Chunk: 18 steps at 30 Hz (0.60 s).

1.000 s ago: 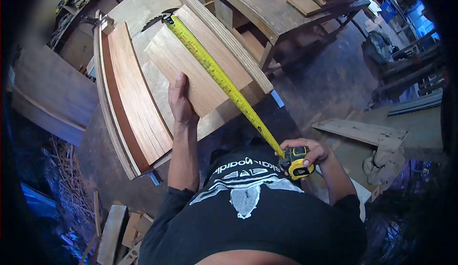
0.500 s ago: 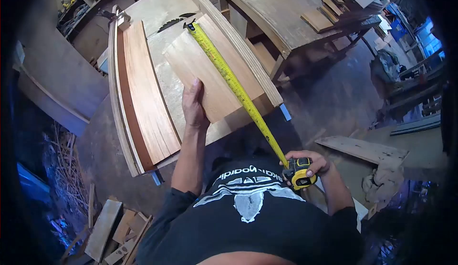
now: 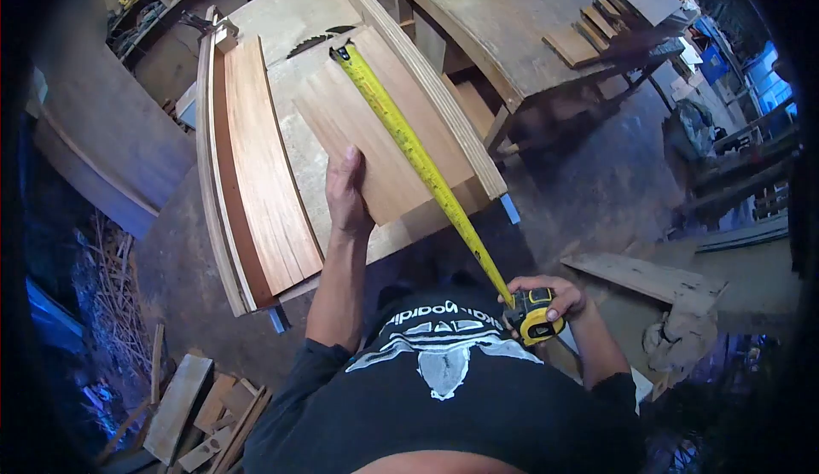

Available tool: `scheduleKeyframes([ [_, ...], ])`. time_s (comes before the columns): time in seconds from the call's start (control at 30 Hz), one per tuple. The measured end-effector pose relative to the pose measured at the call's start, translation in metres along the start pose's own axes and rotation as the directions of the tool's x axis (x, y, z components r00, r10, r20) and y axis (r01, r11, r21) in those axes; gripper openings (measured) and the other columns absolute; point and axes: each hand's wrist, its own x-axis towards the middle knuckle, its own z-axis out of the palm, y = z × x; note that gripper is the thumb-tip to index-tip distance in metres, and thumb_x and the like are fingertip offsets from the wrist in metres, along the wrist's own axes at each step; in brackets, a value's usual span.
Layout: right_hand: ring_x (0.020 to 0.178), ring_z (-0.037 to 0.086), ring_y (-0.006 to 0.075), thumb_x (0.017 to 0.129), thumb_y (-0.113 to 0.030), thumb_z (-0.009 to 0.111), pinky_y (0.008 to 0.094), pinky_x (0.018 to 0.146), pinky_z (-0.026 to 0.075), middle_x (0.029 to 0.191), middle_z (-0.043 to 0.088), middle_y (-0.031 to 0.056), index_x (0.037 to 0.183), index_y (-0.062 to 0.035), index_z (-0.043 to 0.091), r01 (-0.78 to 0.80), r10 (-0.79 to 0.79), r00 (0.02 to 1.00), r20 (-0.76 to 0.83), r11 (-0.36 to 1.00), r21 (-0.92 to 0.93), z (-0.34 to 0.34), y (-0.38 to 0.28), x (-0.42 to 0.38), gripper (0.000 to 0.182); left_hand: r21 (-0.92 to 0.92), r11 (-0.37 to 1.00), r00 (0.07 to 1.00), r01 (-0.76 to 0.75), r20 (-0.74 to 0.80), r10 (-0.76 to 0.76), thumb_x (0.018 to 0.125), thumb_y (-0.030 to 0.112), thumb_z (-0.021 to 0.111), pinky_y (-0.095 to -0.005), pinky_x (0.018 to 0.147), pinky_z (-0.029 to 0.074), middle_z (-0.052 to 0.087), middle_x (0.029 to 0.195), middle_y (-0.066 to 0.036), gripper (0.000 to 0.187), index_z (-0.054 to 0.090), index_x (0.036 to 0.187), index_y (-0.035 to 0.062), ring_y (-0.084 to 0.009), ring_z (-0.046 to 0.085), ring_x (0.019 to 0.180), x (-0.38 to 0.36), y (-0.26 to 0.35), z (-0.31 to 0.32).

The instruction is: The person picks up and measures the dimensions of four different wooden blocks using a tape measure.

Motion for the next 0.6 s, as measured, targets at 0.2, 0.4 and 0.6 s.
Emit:
scheduleKeyframes([
  [0.2, 0.099, 0.07, 0.0313, 0.064, -0.016, 0.076, 0.0409, 0.078, 0.06, 0.111, 0.064, 0.0225, 0.139, 0.0074, 0.036, -0.082, 0.082, 0.996, 0.022, 0.997, 0.009, 0.008, -0.011, 0.001, 0.088, -0.038, 0.999, 1.0, -0.001, -0.001, 0.001, 0.102, 0.03, 0.055, -0.0385, 0.1, 0.051, 0.061, 0.128, -0.016, 0.051, 0.043, 0.14, -0.0032, -0.0241, 0.063, 0.114, -0.002, 0.002, 0.001],
  [0.4, 0.1, 0.069, 0.0312, 0.064, -0.015, 0.075, 0.0401, 0.079, 0.061, 0.111, 0.064, 0.022, 0.138, 0.0085, 0.036, -0.004, 0.003, 0.999, 0.041, 0.999, 0.033, 0.005, -0.005, 0.003, 0.087, -0.012, 0.999, 0.999, 0.029, -0.014, -0.03, 0.103, 0.029, 0.054, -0.0396, 0.101, 0.051, 0.061, 0.129, -0.017, 0.051, 0.043, 0.14, -0.0036, -0.0246, 0.062, 0.115, -0.002, 0.002, 0.0],
  [0.6, 0.102, 0.065, 0.04, 0.064, -0.014, 0.074, 0.0462, 0.077, 0.059, 0.112, 0.058, 0.0346, 0.141, 0.0104, 0.035, 0.017, -0.016, 0.998, 0.053, 1.0, -0.01, -0.012, 0.005, 0.001, 0.09, -0.042, 0.999, 1.0, 0.02, 0.004, -0.02, 0.102, 0.03, 0.054, -0.0395, 0.099, 0.052, 0.061, 0.127, -0.017, 0.051, 0.044, 0.139, -0.0039, -0.025, 0.063, 0.114, 0.0, -0.001, 0.001],
])
